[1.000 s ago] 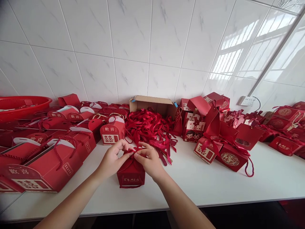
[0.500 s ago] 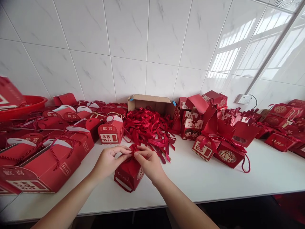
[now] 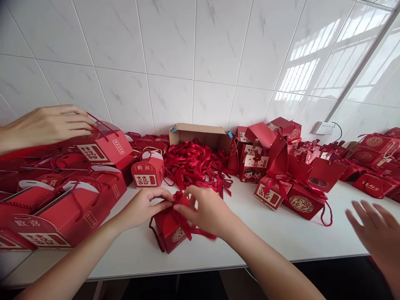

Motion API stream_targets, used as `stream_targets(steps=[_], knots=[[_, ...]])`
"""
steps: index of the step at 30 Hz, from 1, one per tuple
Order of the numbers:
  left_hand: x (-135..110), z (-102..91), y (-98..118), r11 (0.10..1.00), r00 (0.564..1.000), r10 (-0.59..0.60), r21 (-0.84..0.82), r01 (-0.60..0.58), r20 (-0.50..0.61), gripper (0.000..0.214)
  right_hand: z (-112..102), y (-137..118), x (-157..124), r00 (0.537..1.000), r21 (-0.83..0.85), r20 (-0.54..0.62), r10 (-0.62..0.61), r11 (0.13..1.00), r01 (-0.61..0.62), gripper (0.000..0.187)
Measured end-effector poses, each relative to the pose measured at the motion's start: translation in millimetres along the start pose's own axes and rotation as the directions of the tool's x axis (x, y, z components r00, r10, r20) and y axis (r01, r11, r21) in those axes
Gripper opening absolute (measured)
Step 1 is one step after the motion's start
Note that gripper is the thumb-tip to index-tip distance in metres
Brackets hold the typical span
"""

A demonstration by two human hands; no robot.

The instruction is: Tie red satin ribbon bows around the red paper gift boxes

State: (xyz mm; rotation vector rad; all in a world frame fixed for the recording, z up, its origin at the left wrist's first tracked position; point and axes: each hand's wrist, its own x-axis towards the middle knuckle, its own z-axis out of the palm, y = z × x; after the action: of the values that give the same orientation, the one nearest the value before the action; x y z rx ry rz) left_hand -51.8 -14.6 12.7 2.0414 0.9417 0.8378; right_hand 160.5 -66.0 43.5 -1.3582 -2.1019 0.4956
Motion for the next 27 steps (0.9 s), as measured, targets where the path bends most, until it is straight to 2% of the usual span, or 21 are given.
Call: stream_targets(steps=[2, 4, 6, 8, 10, 11, 13, 15, 19, 24, 27], knots=[[1.1, -3.1, 2.7, 0.999, 0.999, 0.035, 0.038, -0.036, 0.033, 0.011, 1.4, 4.9, 10.5, 0.999, 0.086, -0.03, 0.02, 0.996, -0.017, 0.027], [1.7, -6.9, 6.9, 0.995, 0.996, 0.052, 0.083, -0.058, 0.072, 0.011, 6.8, 12.8, 21.8, 0.999, 0.225, 0.033, 0.02, 0.974, -0.027, 0.03], [1.8, -10.9, 12.1, 0.99, 0.992, 0.05, 0.127, -0.064, 0.113, 0.012, 12.6, 20.1, 29.7, 0.994, 0.35, 0.107, -0.005, 0.936, -0.033, 0.025], [2.0, -14.8, 17.1, 0.984, 0.989, 0.038, 0.166, -0.062, 0.143, 0.013, 16.2, 24.8, 32.2, 0.996, 0.389, 0.081, -0.049, 0.921, 0.014, 0.015], [3.2, -18.6, 20.6, 0.975, 0.988, 0.029, 0.213, -0.061, 0.152, 0.014, 17.4, 28.1, 30.8, 0.986, 0.334, 0.006, -0.166, 0.93, 0.155, 0.009], [4.1, -20.4, 21.6, 0.968, 0.988, 0.026, 0.243, -0.063, 0.152, 0.015, 17.5, 29.8, 29.4, 0.967, 0.277, -0.011, -0.256, 0.928, 0.249, 0.011], [6.2, -23.7, 22.4, 0.95, 0.988, 0.021, 0.304, -0.068, 0.154, 0.016, 18.4, 34.0, 26.7, 0.901, 0.141, 0.005, -0.434, 0.892, 0.429, 0.024], [8.3, -25.7, 22.1, 0.935, 0.986, 0.016, 0.347, -0.074, 0.167, 0.015, 21.0, 38.8, 25.2, 0.842, 0.035, 0.045, -0.538, 0.843, 0.537, 0.036], [11.8, -25.9, 19.5, 0.936, 0.983, 0.006, 0.346, -0.07, 0.184, 0.015, 26.8, 44.3, 24.2, 0.803, -0.04, 0.077, -0.591, 0.803, 0.594, 0.04], [17.2, -27.0, 13.1, 0.943, 0.984, -0.053, 0.333, -0.007, 0.169, 0.017, 25.9, 43.0, 21.3, 0.805, -0.006, 0.119, -0.581, 0.81, 0.586, 0.04], [18.8, -29.1, 8.9, 0.949, 0.979, -0.054, 0.315, -0.01, 0.196, 0.019, 26.3, 45.3, 20.8, 0.804, 0.033, 0.098, -0.587, 0.809, 0.587, 0.041]])
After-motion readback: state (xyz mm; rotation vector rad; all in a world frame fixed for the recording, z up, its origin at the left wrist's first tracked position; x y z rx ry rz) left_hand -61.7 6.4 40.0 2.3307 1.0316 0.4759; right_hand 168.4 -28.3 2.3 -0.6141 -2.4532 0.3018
